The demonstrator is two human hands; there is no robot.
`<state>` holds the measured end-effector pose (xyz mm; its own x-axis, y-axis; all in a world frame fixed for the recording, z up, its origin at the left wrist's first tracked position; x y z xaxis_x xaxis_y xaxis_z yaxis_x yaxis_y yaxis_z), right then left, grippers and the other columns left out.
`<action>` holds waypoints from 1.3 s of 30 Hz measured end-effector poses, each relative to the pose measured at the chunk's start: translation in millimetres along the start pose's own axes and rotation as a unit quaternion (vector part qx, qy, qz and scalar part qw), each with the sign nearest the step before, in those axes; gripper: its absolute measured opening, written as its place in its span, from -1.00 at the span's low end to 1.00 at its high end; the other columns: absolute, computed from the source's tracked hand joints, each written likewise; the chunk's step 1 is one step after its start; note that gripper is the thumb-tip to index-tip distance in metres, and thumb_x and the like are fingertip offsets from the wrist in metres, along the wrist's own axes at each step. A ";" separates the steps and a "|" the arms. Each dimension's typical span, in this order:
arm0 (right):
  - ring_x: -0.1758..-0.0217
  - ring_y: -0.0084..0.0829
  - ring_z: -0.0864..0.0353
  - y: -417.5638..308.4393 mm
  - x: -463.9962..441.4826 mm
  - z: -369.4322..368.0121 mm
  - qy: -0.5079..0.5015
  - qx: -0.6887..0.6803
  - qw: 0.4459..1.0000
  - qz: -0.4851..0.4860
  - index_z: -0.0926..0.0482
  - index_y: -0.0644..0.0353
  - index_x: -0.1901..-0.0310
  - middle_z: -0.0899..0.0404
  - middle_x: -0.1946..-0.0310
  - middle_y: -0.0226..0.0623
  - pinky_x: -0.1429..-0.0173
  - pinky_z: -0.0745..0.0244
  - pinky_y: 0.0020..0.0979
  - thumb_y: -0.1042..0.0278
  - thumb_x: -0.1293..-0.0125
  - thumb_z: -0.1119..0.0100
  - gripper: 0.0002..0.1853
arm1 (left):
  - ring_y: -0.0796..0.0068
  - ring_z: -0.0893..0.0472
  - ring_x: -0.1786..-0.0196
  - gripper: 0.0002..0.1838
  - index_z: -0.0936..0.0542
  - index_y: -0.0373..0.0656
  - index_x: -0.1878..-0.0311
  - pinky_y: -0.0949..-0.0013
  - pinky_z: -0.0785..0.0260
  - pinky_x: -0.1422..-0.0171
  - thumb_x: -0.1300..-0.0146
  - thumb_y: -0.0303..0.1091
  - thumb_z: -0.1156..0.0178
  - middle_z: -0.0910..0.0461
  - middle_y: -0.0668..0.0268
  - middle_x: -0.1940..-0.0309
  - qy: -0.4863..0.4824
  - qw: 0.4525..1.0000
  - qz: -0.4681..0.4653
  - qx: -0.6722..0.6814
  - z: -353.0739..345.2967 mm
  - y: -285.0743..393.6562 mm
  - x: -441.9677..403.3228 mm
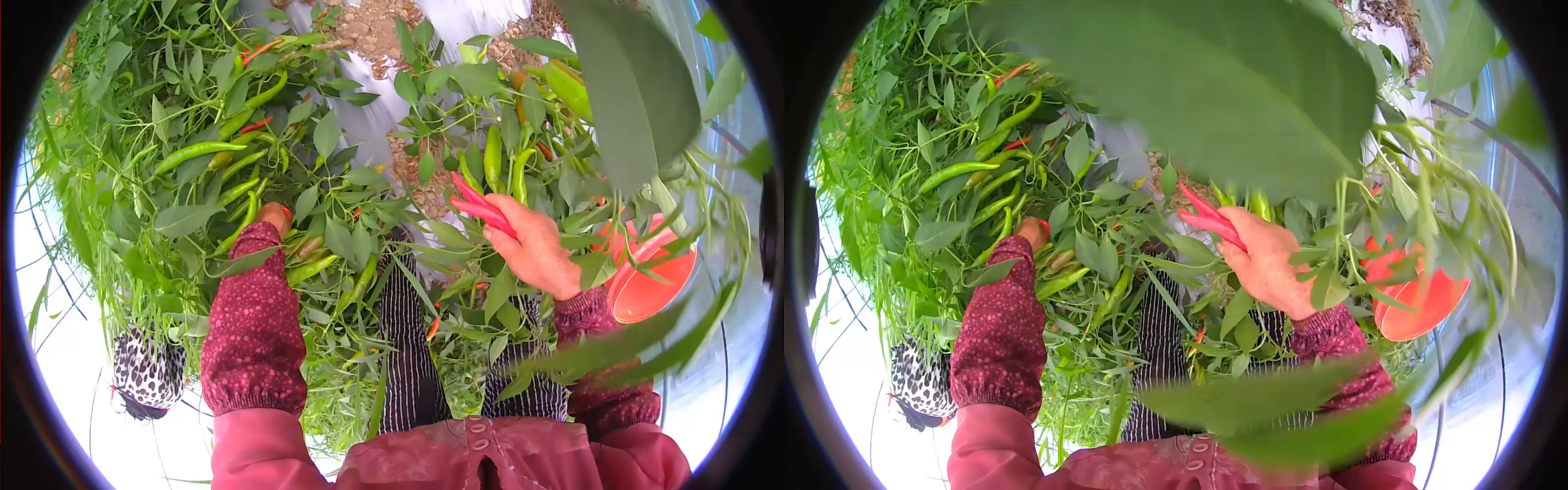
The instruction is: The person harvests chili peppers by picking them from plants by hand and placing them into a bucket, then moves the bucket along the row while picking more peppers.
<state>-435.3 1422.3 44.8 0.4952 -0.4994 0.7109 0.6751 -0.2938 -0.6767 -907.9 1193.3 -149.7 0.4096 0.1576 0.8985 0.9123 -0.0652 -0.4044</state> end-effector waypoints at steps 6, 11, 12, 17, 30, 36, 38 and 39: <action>0.24 -0.23 -0.58 0.1 -2.2 5.8 -0.027 -0.035 0.999 -0.013 -0.38 0.14 -0.15 -0.57 0.30 -0.11 0.14 -0.44 -0.28 0.38 -0.25 -0.16 -0.58 | 0.18 -0.60 0.16 -0.64 -0.51 -0.16 -0.03 0.20 -0.46 0.10 -0.18 -0.26 -0.20 -0.59 0.06 0.23 0.294 0.881 0.034 0.369 50.2 -8.3 78.0; 0.15 -0.19 -0.59 -29.5 2.3 11.6 0.017 -0.150 0.987 0.057 -0.36 0.11 -0.19 -0.57 0.16 -0.10 0.09 -0.45 -0.26 0.40 -0.25 -0.15 -0.55 | 0.47 -0.44 0.41 -0.69 -0.46 -0.11 0.00 0.36 -0.34 0.42 -0.19 -0.29 -0.13 -0.48 0.30 0.34 0.221 0.598 0.009 0.770 70.7 -8.4 121.7; 0.13 -0.19 -0.59 -36.8 4.3 14.7 0.037 -0.261 0.958 0.114 -0.36 0.11 -0.19 -0.57 0.13 -0.09 0.08 -0.44 -0.27 0.40 -0.24 -0.15 -0.54 | 0.47 -0.44 0.41 -0.69 -0.46 -0.11 0.00 0.36 -0.34 0.42 -0.19 -0.29 -0.13 -0.48 0.30 0.34 0.228 0.592 0.004 0.773 71.5 -13.5 118.1; 0.12 -0.29 -0.55 0.7 -9.0 -18.0 -0.082 -0.577 0.812 -0.034 -0.37 0.14 -0.16 -0.55 0.19 -0.15 0.03 -0.42 -0.34 0.40 -0.24 -0.08 -0.58 | 0.34 -0.46 0.17 -0.65 -0.48 -0.27 0.04 0.31 -0.27 0.02 -0.05 -0.40 -0.12 -0.50 0.24 0.24 0.262 0.618 0.004 0.741 85.4 -6.9 122.4; -0.10 -0.34 -0.49 15.0 -15.8 -7.7 -0.089 0.152 0.983 0.049 -0.33 0.06 -0.25 -0.51 -0.06 -0.15 -0.19 -0.34 -0.29 0.42 -0.28 0.01 -0.53 | 0.38 -0.46 0.30 -0.71 -0.53 -0.33 0.18 0.29 -0.28 0.08 0.02 -0.43 -0.19 -0.52 0.23 0.35 0.258 0.574 0.001 0.777 81.0 1.8 163.9; 0.23 -0.67 -0.27 36.4 -23.8 -28.1 -0.095 -0.479 0.872 -0.022 -0.34 0.18 -0.08 -0.25 0.29 -0.55 0.05 -0.29 -0.57 0.55 -0.32 0.08 -0.71 | 0.46 -0.49 0.39 -0.87 -0.57 -0.28 0.37 0.31 -0.36 0.20 0.02 -0.46 -0.18 -0.54 0.26 0.49 0.286 0.580 -0.028 0.762 55.6 9.3 158.1; 0.18 -0.60 -0.35 28.3 -31.7 -25.5 -0.104 -0.523 0.846 0.009 -0.35 0.19 -0.09 -0.34 0.23 -0.50 0.04 -0.33 -0.53 0.52 -0.29 0.01 -0.68 | 0.45 -0.49 0.39 -0.87 -0.56 -0.28 0.37 0.31 -0.37 0.21 0.02 -0.46 -0.18 -0.54 0.25 0.49 0.293 0.585 -0.040 0.755 49.2 16.0 145.3; 0.15 -0.49 -0.44 19.4 -35.1 -23.5 -0.034 -0.347 0.926 0.147 -0.37 0.20 -0.10 -0.46 0.21 -0.38 0.03 -0.37 -0.46 0.42 -0.27 -0.07 -0.64 | 0.45 -0.49 0.40 -0.88 -0.56 -0.28 0.38 0.31 -0.37 0.21 0.02 -0.47 -0.18 -0.54 0.25 0.49 0.312 0.586 -0.049 0.746 43.7 18.2 140.7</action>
<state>-452.5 1414.9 2.2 0.6505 -0.5954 0.4716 0.0044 -0.6180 -0.7862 -833.9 1257.4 -38.2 0.7017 -0.3334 0.6296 0.1024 0.9218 0.3740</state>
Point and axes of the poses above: each hand's wrist, its own x-axis away from the middle knuckle, its own z-axis out of the back of the hand, y = z × x, the point moved 5 cm from there along -x, towards the middle knuckle
